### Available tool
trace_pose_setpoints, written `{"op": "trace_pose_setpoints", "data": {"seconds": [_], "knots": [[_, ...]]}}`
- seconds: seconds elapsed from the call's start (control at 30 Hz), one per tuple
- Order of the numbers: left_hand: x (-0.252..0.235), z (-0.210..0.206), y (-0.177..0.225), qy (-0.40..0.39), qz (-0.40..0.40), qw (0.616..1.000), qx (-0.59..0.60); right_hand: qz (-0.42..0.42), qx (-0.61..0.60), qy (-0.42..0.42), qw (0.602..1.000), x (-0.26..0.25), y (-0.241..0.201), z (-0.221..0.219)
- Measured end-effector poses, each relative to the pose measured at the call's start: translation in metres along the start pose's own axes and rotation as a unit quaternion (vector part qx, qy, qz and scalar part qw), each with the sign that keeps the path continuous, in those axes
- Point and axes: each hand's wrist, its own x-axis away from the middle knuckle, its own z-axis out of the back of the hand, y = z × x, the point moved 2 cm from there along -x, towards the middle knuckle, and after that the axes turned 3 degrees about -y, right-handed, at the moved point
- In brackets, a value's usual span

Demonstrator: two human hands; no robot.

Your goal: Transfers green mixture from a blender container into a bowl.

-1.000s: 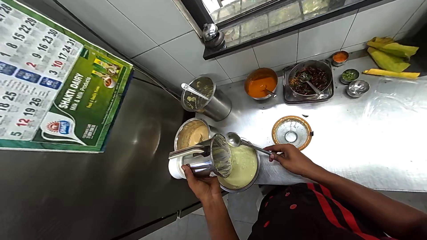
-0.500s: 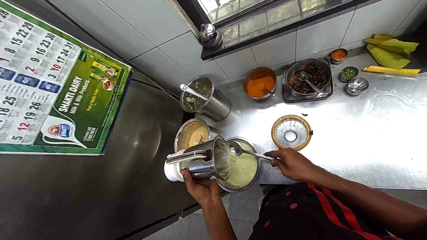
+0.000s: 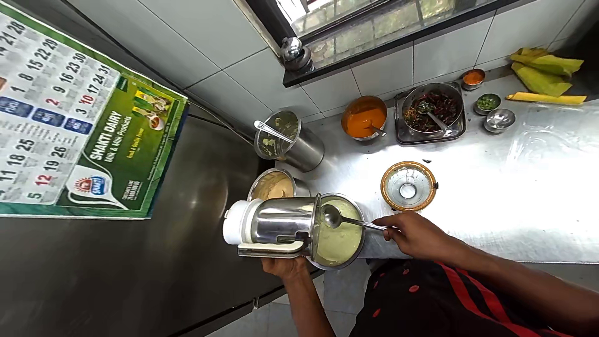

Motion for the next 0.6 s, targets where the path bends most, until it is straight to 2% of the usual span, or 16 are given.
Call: {"op": "trace_pose_setpoints", "data": {"seconds": [0.13, 0.2, 0.27, 0.3, 0.33, 0.37, 0.4, 0.47, 0.5, 0.53, 0.6], "knots": [[0.0, 0.015, -0.007, 0.074, -0.058, 0.993, -0.07, -0.015, -0.028, -0.015, 0.999, 0.001, 0.0, -0.001], [-0.002, 0.006, -0.002, 0.015, -0.058, 0.996, -0.065, -0.015, -0.041, -0.025, 0.999, 0.002, 0.001, -0.002], [-0.002, -0.046, 0.014, -0.052, 0.031, 0.996, 0.066, -0.011, -0.056, -0.038, 0.998, 0.004, 0.002, -0.004], [0.002, -0.096, 0.03, -0.019, 0.1, 0.987, 0.125, -0.01, -0.064, -0.044, 0.997, 0.004, 0.002, -0.005], [0.005, -0.129, 0.039, -0.048, 0.143, 0.972, 0.18, -0.011, -0.072, -0.05, 0.996, 0.004, 0.003, -0.007], [0.005, -0.146, 0.041, -0.09, 0.14, 0.964, 0.205, -0.012, -0.083, -0.055, 0.995, 0.005, 0.003, -0.008], [0.005, -0.146, 0.036, -0.112, 0.079, 0.974, 0.18, -0.013, -0.095, -0.06, 0.994, 0.005, 0.004, -0.009], [-0.005, -0.098, 0.021, -0.136, -0.029, 0.989, 0.058, -0.023, -0.128, -0.078, 0.988, 0.006, 0.004, -0.01], [-0.015, -0.063, 0.015, -0.176, -0.041, 0.984, 0.006, -0.03, -0.151, -0.09, 0.984, 0.006, 0.005, -0.01], [-0.021, -0.039, 0.01, -0.196, -0.03, 0.98, 0.003, -0.039, -0.182, -0.104, 0.977, 0.005, 0.007, -0.012], [-0.018, -0.042, 0.008, -0.164, 0.007, 0.986, 0.014, -0.059, -0.254, -0.135, 0.956, 0.004, 0.014, -0.015]]}}
